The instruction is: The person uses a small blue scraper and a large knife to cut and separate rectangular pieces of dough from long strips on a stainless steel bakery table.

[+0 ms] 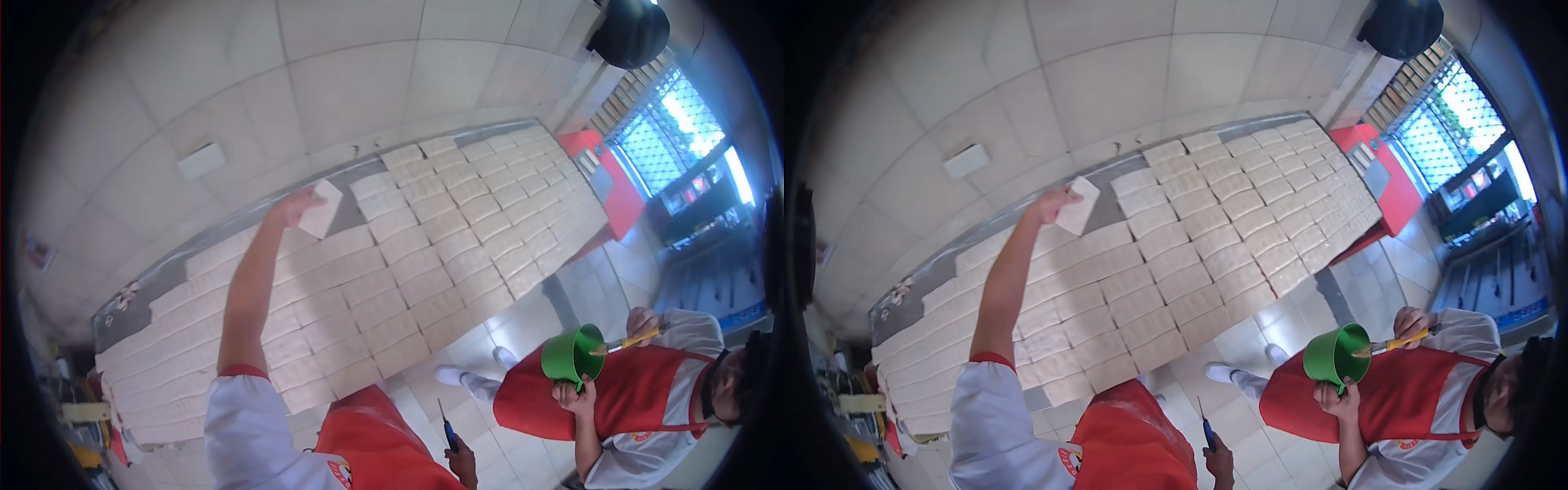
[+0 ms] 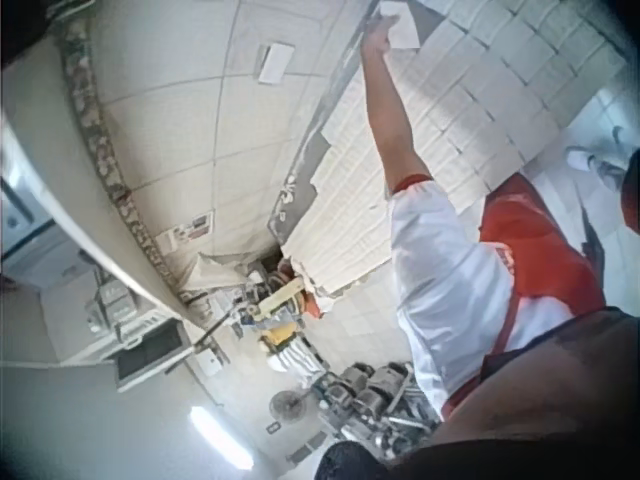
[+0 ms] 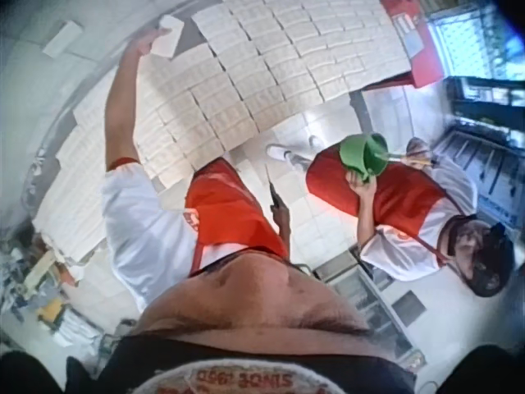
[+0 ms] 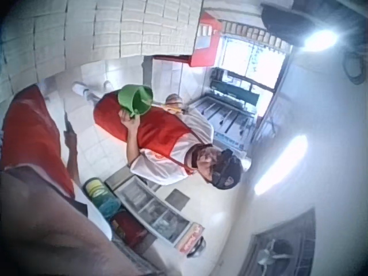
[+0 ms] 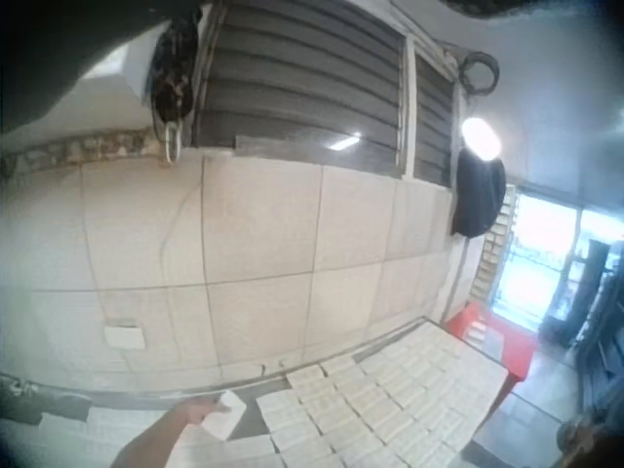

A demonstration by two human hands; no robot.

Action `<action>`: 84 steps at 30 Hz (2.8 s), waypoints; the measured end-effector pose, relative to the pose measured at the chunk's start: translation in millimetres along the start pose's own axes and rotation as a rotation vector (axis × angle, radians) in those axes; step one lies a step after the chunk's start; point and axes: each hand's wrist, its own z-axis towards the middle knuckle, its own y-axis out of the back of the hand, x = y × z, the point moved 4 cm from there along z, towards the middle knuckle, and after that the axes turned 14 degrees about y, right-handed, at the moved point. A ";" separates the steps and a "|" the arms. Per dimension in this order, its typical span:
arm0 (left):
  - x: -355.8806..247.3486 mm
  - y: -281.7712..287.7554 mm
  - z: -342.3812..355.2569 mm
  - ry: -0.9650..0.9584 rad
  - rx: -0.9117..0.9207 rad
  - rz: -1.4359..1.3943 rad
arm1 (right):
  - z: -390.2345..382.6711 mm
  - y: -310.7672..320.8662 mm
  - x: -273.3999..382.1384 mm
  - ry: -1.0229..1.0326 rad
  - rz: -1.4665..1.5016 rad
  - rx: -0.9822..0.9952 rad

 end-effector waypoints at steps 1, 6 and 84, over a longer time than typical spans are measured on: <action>-3.7 2.7 26.6 -0.029 0.059 -0.025 | -2.3 4.8 -18.3 -0.105 0.036 0.030; -21.7 -1.8 89.9 -0.056 0.152 -0.158 | -2.5 28.0 5.5 -0.059 0.023 0.064; 456.2 109.6 -384.8 -0.188 -1.013 0.036 | 35.4 -36.6 -54.2 -0.071 0.530 -0.115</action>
